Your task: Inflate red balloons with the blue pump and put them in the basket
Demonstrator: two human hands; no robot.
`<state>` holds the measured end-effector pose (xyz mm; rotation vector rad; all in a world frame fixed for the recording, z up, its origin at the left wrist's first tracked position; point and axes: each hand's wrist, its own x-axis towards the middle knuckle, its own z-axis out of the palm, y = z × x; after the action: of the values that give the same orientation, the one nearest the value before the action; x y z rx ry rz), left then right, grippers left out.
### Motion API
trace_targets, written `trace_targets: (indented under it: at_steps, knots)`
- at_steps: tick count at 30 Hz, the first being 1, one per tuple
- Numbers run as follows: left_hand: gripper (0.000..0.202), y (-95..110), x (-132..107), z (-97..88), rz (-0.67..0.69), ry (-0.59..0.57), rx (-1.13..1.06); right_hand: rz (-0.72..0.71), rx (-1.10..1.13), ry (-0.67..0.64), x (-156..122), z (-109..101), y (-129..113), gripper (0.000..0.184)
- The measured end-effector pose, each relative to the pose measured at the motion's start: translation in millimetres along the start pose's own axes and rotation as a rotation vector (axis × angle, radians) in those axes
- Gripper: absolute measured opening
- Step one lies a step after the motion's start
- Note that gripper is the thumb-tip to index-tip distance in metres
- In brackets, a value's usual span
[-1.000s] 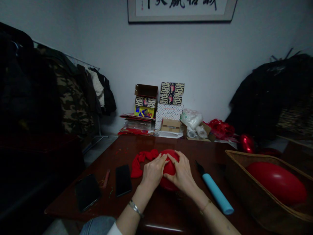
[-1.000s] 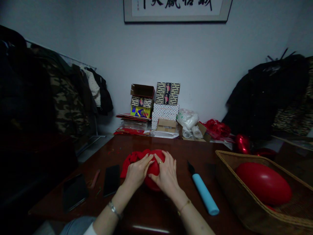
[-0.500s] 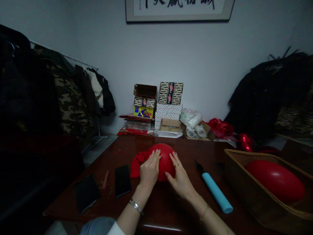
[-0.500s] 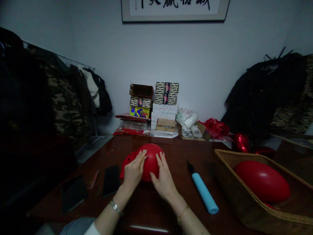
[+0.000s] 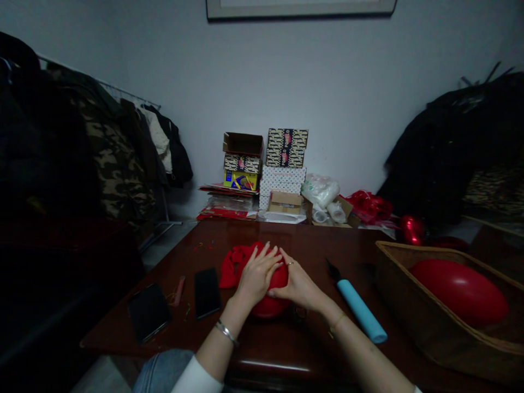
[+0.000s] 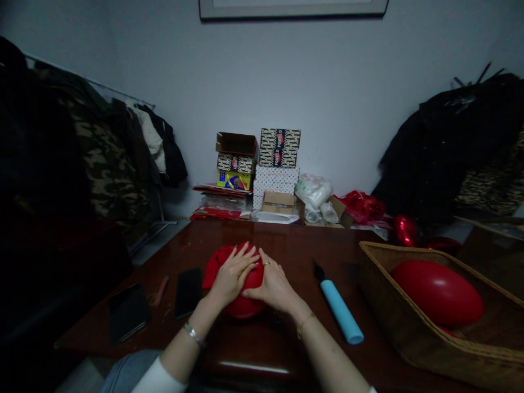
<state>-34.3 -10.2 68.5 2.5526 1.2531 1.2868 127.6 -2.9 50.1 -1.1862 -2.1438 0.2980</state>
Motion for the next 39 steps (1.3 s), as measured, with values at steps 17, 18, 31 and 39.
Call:
trace_targets:
  at_steps: [17,18,31,39]
  knots:
    - [0.025,-6.7,-4.3,15.1,-0.001,-0.067,0.135,0.319,-0.014,-0.004,-66.8,-5.3,87.1,0.044]
    - [0.025,-6.5,-4.3,15.7,0.001,-0.063,0.132,0.324,-0.053,0.014,-73.0,-1.0,90.0,0.041]
    - [0.026,-5.2,-3.7,16.6,0.004,-0.075,0.13,-0.035,-0.382,0.031,-114.4,33.5,68.4,0.024]
    - [0.027,-5.5,-4.9,17.2,0.013,-0.078,0.124,-0.164,-0.402,0.059,-101.8,43.6,65.9,0.023]
